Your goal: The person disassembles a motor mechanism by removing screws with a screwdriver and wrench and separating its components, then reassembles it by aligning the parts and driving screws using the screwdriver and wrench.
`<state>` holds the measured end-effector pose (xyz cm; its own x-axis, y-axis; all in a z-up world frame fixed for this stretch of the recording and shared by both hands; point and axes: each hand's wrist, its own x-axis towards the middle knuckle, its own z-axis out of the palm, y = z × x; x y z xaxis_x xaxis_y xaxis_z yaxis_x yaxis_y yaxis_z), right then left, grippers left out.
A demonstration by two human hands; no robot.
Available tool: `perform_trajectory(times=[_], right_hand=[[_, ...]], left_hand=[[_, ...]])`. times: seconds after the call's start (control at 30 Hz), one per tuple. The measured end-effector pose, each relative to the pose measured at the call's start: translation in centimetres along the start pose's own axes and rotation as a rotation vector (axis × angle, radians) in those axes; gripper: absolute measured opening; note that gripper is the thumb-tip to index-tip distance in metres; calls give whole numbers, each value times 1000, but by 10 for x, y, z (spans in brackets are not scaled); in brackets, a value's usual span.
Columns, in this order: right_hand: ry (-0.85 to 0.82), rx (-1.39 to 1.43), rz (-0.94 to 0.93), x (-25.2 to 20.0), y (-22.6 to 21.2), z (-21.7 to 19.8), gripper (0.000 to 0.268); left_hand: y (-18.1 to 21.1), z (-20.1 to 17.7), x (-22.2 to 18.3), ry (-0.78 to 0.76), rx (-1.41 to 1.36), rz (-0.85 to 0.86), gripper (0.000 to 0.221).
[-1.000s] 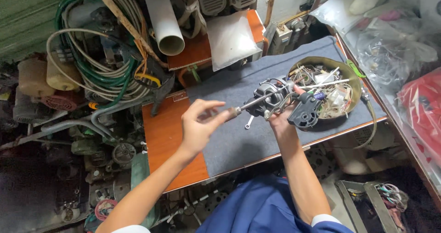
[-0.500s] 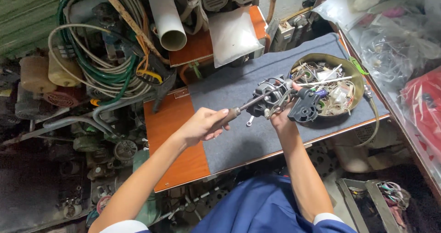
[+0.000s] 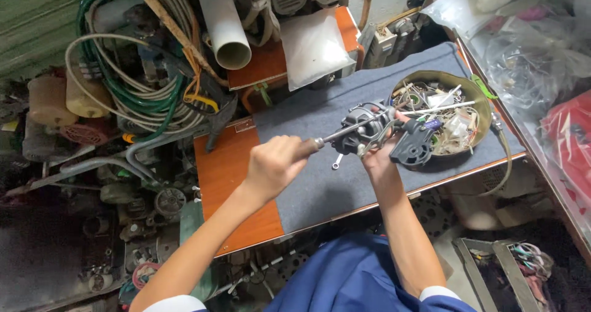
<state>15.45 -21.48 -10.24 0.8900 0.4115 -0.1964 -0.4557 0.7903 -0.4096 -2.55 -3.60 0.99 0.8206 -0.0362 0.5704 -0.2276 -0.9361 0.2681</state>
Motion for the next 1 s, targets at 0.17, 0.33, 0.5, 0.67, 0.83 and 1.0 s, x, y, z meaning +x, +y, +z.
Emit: perform_trajectory(times=[0.17, 0.33, 0.5, 0.67, 0.83, 1.0], right_hand=[[-34, 54, -22, -2, 1, 11, 46], [-14, -40, 2, -2, 3, 7, 48], [-37, -106, -55, 0, -1, -1, 37], [50, -123, 10, -1, 3, 7, 48], [-11, -85, 46, 13, 10, -6, 52], [76, 29, 25, 48, 26, -60, 43]], left_hand=[[-18, -2, 10, -481, -960, -856, 33], [-37, 0, 10, -693, -1336, -1099, 45], [-19, -7, 5, -441, -734, -758, 36], [10, -11, -7, -54, -24, -96, 27], [-11, -10, -2, 89, 610, 452, 32], [-26, 5, 5, 25, 325, 223, 35]])
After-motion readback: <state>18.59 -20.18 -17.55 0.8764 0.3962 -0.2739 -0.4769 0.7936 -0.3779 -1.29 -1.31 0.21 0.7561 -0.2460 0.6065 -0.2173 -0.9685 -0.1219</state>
